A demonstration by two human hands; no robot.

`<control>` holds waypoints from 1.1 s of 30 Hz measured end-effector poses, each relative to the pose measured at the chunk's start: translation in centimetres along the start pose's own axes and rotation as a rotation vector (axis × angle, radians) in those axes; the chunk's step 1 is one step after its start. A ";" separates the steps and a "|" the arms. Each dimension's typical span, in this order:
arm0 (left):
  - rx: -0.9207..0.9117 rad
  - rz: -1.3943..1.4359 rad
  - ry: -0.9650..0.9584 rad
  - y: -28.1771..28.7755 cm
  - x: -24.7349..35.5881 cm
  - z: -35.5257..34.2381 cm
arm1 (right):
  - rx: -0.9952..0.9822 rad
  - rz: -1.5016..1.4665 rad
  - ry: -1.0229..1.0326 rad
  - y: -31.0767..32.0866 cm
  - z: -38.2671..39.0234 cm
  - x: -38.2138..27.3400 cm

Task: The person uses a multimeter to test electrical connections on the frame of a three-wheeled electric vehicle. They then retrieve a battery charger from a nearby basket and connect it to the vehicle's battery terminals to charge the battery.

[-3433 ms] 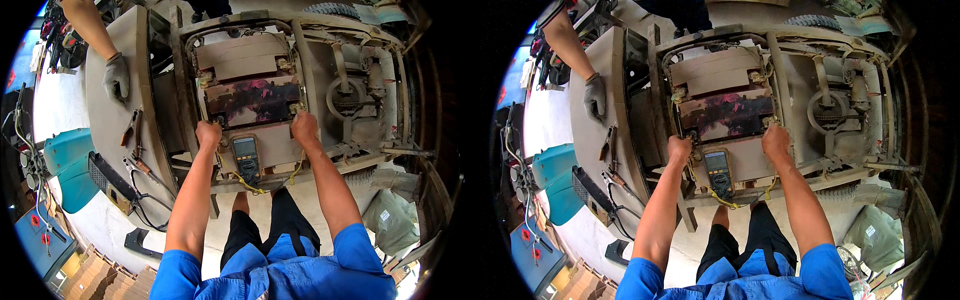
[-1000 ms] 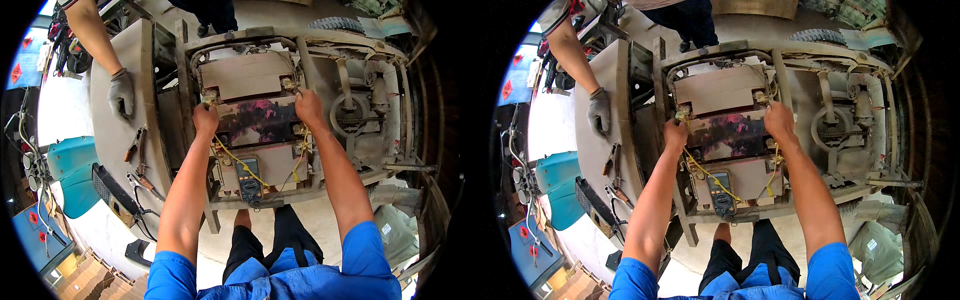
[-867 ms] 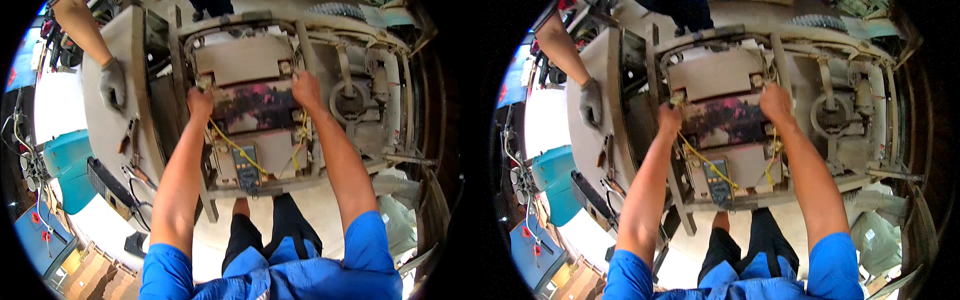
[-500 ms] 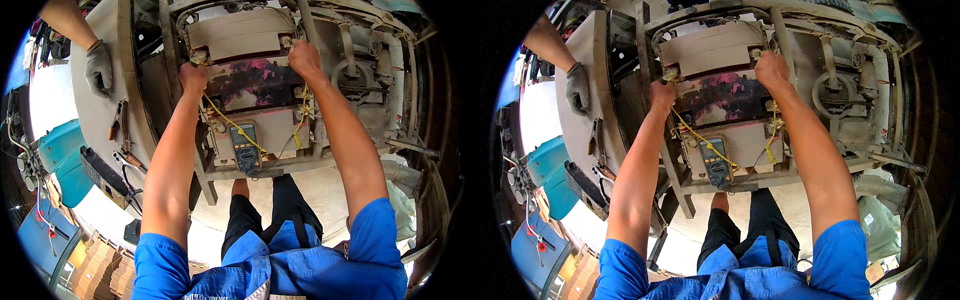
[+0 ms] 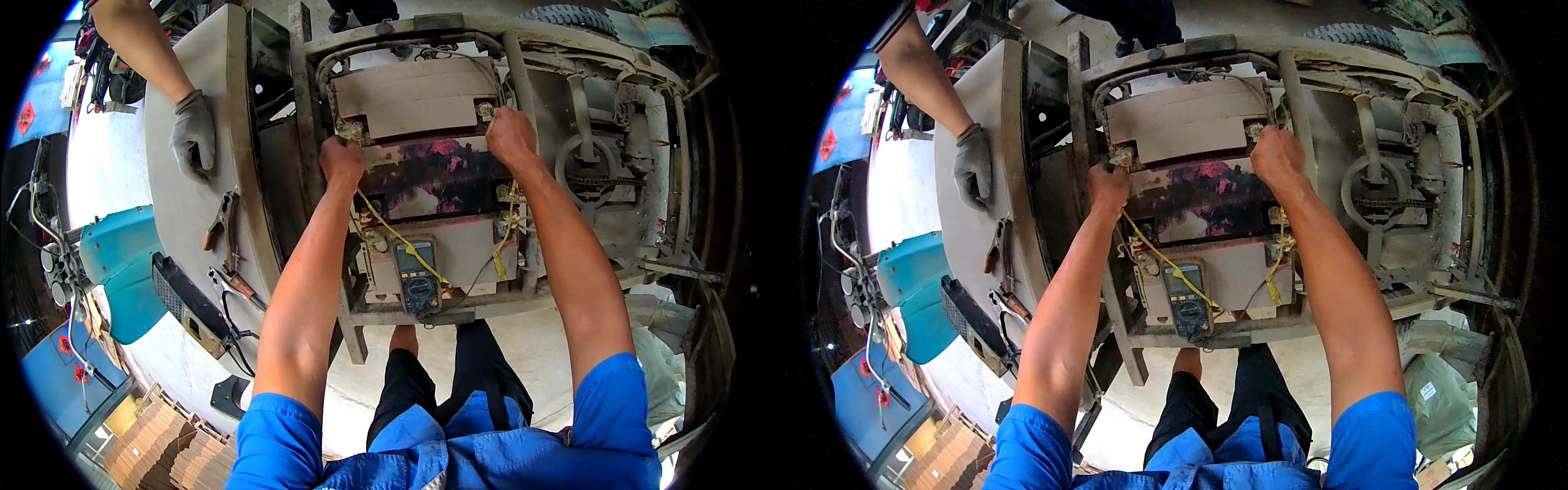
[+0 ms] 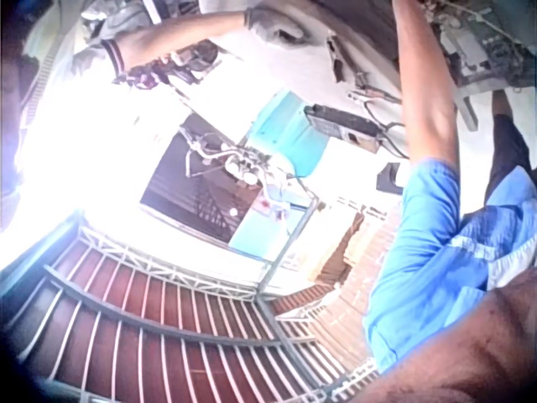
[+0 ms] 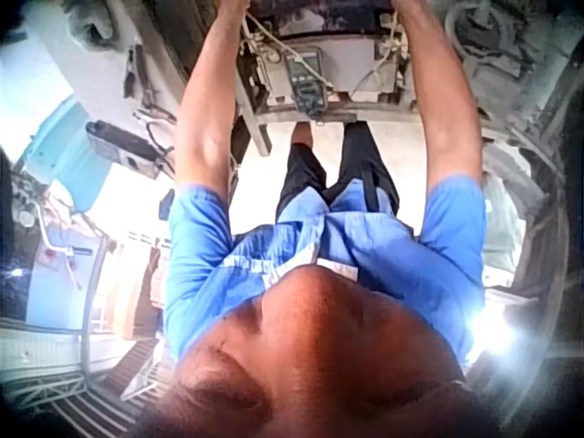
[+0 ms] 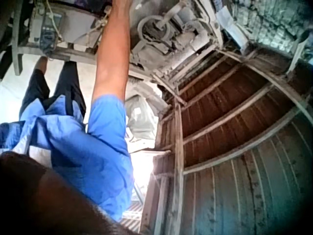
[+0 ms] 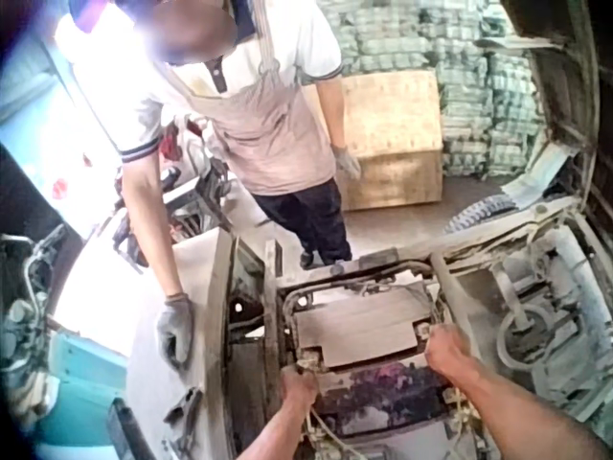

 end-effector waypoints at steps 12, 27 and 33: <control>-0.095 -0.055 0.060 -1.5 -0.6 -2.6 | 0.001 -0.015 0.016 0.0 -0.6 0.1; -0.210 -0.074 0.133 -1.4 0.2 -2.9 | -0.050 -0.047 -0.018 -1.2 -1.2 0.7; -0.143 -0.204 -0.005 -1.3 1.2 -2.8 | -0.035 0.012 -0.019 -0.4 -0.8 -0.4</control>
Point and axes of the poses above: each hand's wrist, its own z-axis away from the middle knuckle, its own y-axis out of the back of the hand, x = y × z, the point moved 7 cm from there along -z, towards the middle knuckle, and after that the axes turned 13 degrees about -y, right-handed, at the moved point
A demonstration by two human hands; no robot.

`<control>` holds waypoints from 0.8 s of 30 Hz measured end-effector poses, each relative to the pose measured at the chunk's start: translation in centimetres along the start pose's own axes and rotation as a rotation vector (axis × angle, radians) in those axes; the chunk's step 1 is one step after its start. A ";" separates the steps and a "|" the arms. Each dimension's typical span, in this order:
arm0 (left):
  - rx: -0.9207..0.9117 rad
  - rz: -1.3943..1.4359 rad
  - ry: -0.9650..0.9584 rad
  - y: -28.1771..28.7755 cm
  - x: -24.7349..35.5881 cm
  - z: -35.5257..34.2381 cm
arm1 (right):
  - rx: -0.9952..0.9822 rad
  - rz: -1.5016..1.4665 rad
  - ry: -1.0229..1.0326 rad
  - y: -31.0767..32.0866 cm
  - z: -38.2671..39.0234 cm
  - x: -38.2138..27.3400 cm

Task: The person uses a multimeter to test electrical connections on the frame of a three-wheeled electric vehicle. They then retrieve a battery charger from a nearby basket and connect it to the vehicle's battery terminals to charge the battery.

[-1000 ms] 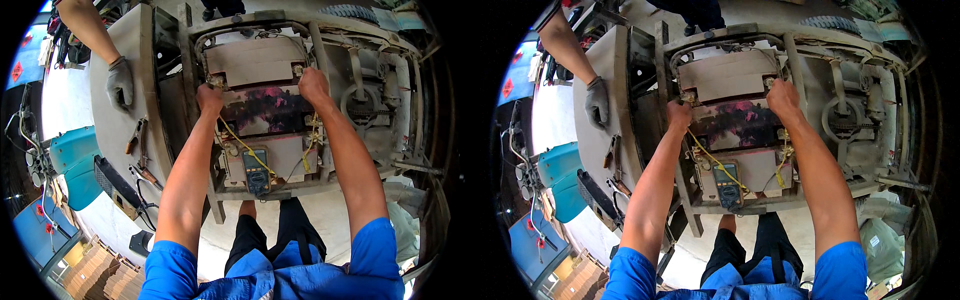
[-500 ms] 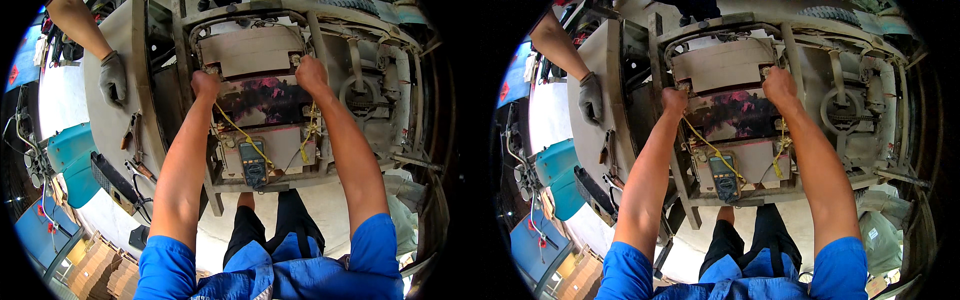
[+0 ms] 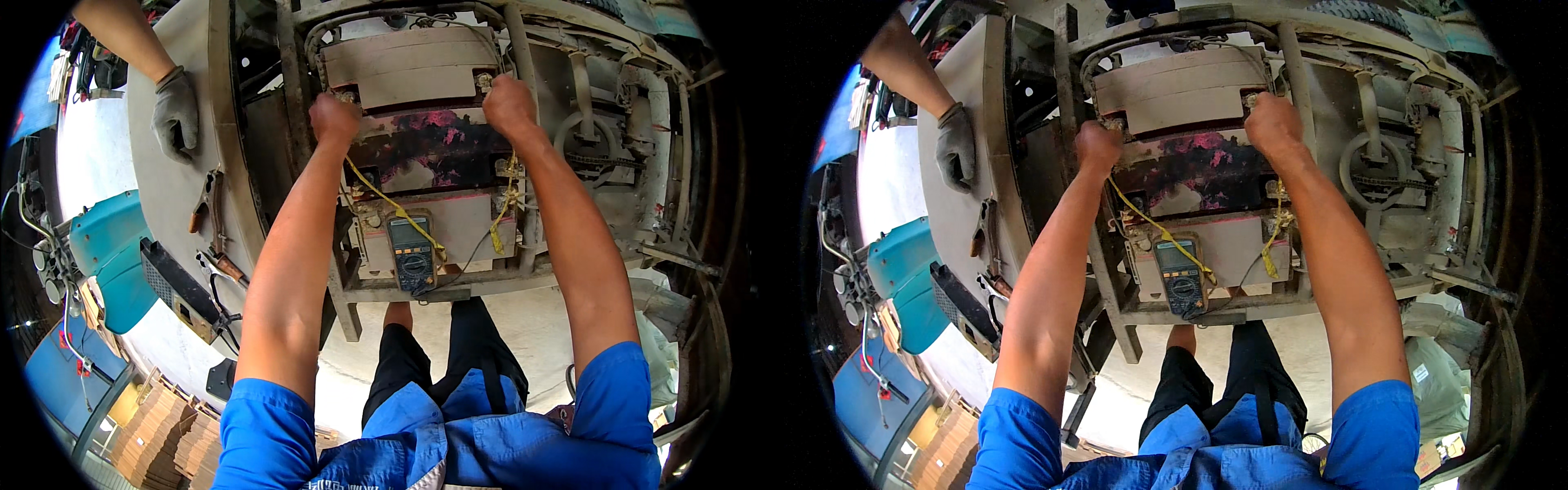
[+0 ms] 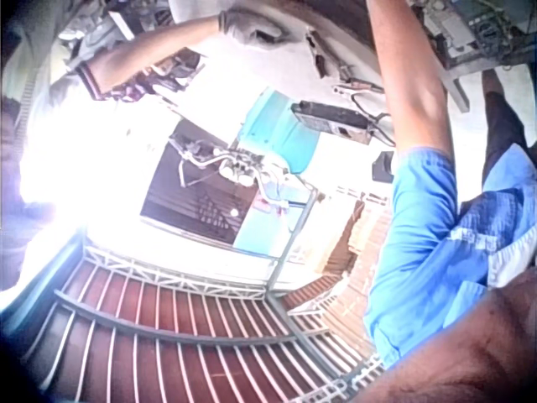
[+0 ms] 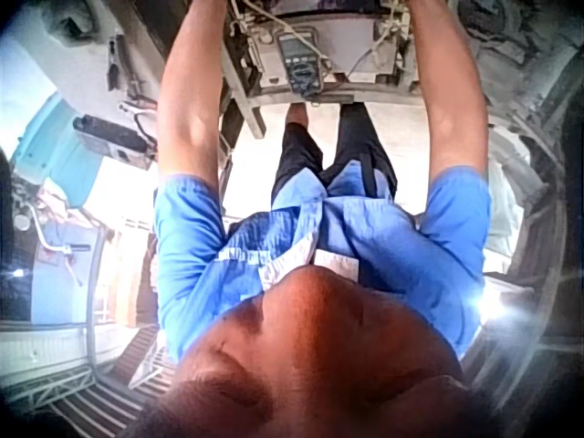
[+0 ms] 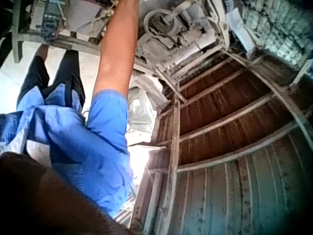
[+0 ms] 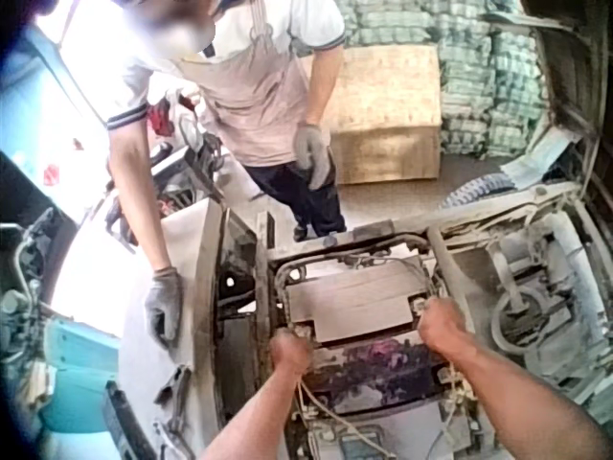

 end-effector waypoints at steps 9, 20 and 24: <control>-0.079 0.098 0.115 -0.8 -1.4 -1.0 | 0.033 0.006 -0.016 -0.7 -0.1 0.3; -0.075 0.214 0.250 -0.4 -0.6 -0.9 | 0.026 -0.039 -0.077 -1.1 -0.9 1.4; -0.074 0.225 0.230 -1.1 -1.1 -1.2 | -0.052 0.020 -0.066 -0.9 -0.8 0.9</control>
Point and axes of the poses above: each hand's wrist, its own z-axis away from the middle knuckle, its own y-axis out of the back of the hand, x = y × z, the point moved 7 cm from there along -z, towards the middle knuckle, and after that the axes turned 13 degrees about -y, right-handed, at the moved point
